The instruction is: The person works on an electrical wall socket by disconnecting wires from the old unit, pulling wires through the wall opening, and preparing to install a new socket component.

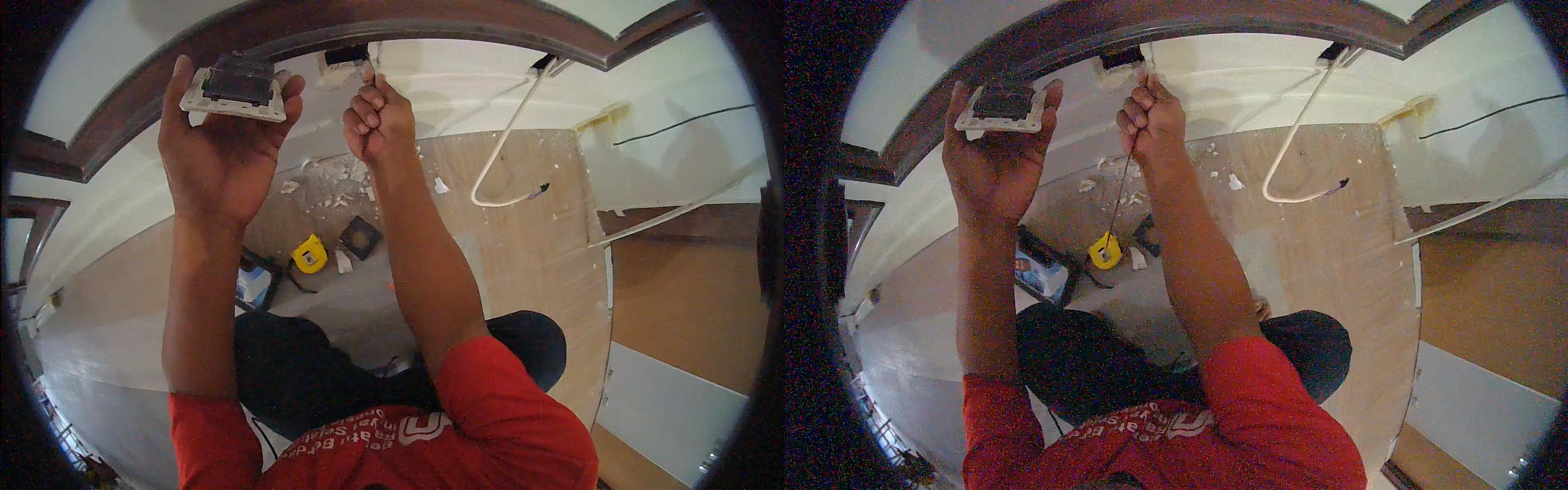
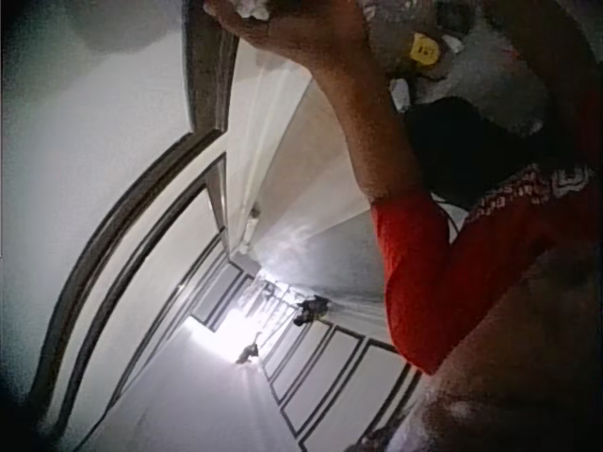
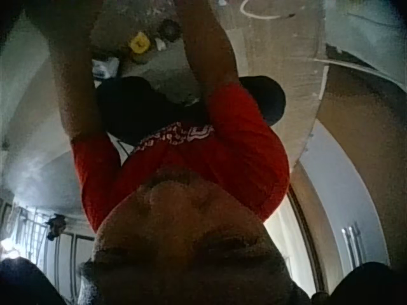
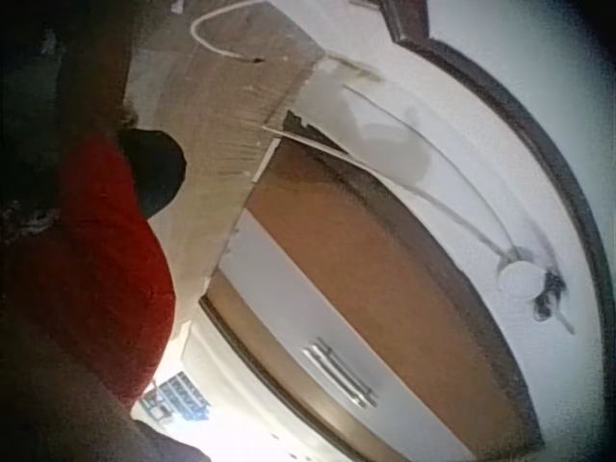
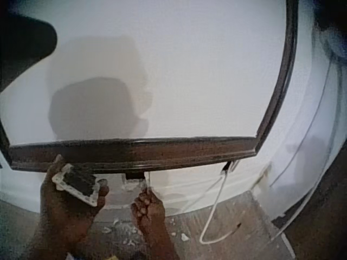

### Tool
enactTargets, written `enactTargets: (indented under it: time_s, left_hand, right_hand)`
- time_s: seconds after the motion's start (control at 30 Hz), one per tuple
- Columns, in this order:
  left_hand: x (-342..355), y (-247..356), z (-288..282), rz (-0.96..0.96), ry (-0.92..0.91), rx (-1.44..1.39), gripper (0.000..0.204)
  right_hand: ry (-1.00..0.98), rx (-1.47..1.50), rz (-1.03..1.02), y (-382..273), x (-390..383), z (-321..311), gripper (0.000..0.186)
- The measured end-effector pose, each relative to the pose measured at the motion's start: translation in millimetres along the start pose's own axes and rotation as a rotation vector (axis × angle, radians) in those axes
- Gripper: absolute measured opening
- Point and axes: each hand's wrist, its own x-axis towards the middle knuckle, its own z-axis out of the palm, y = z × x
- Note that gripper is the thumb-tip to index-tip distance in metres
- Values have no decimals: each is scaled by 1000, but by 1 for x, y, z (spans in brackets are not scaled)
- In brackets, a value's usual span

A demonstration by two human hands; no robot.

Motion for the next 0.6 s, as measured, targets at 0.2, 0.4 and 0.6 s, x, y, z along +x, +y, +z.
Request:
enactTargets:
  time_s: [0.2, 0.4, 0.6]
  left_hand:
    - [-2, -5, 19, 106, 99, 2, 55]
    - [0, -3, 11, 39, 25, 7, 53]
    - [1, -9, 18, 1, 1, 50, 52]
  right_hand:
    - [31, 29, -39, 2, 2, 1, 26]
    - [22, 86, -7, 13, -17, -7, 26]
    - [64, 90, -67, 12, -7, 0, 27]
